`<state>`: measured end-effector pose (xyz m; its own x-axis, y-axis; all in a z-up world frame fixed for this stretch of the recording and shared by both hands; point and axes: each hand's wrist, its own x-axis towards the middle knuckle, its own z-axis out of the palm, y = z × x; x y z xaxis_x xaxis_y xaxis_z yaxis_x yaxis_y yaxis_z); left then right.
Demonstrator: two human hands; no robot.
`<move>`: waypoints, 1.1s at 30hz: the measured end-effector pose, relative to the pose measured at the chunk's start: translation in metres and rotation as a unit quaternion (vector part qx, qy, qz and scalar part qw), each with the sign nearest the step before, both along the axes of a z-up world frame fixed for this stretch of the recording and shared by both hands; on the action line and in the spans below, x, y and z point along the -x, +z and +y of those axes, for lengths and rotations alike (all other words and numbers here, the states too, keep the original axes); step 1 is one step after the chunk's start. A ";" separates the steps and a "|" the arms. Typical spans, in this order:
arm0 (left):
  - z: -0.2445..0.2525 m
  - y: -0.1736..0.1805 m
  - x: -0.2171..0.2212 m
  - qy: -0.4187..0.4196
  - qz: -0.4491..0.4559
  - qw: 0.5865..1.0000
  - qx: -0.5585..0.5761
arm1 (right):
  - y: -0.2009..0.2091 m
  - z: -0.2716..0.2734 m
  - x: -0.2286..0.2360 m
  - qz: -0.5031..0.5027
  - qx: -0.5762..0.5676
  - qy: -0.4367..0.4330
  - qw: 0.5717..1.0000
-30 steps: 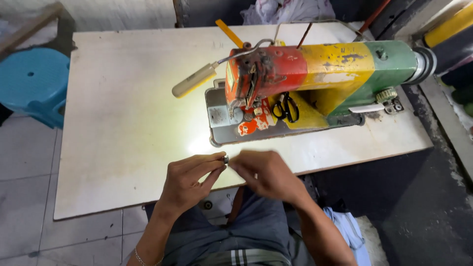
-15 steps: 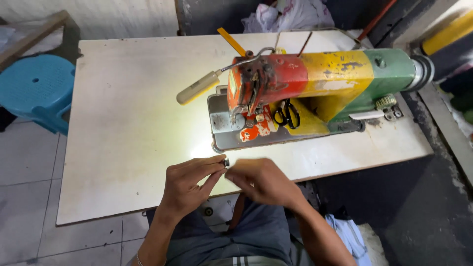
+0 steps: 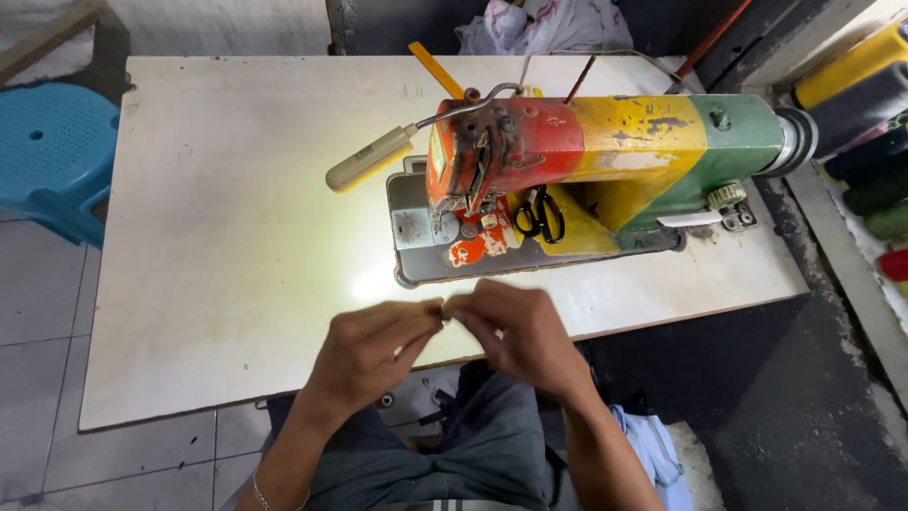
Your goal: A person is manually preparing and winding thread onto a small bobbin at a sewing workstation.
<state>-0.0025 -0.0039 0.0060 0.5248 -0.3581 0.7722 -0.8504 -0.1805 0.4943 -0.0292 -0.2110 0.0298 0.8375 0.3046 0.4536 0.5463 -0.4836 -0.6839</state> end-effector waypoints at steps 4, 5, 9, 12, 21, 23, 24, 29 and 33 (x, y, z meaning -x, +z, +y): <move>0.007 -0.009 0.000 0.017 -0.030 0.999 -0.024 | -0.007 0.005 -0.016 0.019 -0.007 0.004 1.000; 0.012 -0.011 -0.004 0.038 -0.038 0.998 -0.038 | -0.006 0.009 -0.009 0.034 0.025 0.046 0.998; 0.017 -0.026 -0.008 0.037 -0.041 0.997 -0.052 | -0.005 0.009 -0.002 0.033 0.075 0.035 0.996; 0.014 -0.012 0.000 0.000 -0.036 0.999 -0.033 | -0.024 0.006 -0.028 0.033 0.040 -0.028 0.998; 0.017 -0.016 -0.003 -0.044 -0.038 0.997 -0.050 | -0.025 0.005 -0.032 0.077 -0.026 0.008 0.997; 0.020 -0.016 -0.010 -0.028 -0.038 0.998 -0.040 | -0.012 0.013 -0.017 0.085 -0.012 0.084 0.993; 0.021 -0.018 -0.010 -0.009 -0.027 0.999 -0.027 | -0.006 0.016 -0.009 0.103 0.005 0.163 0.981; 0.018 -0.019 -0.006 -0.024 -0.032 0.998 -0.042 | -0.007 0.004 -0.012 0.098 0.002 0.065 0.993; 0.022 -0.007 -0.005 0.019 -0.045 0.998 -0.045 | -0.007 0.011 -0.008 0.115 0.001 0.162 0.980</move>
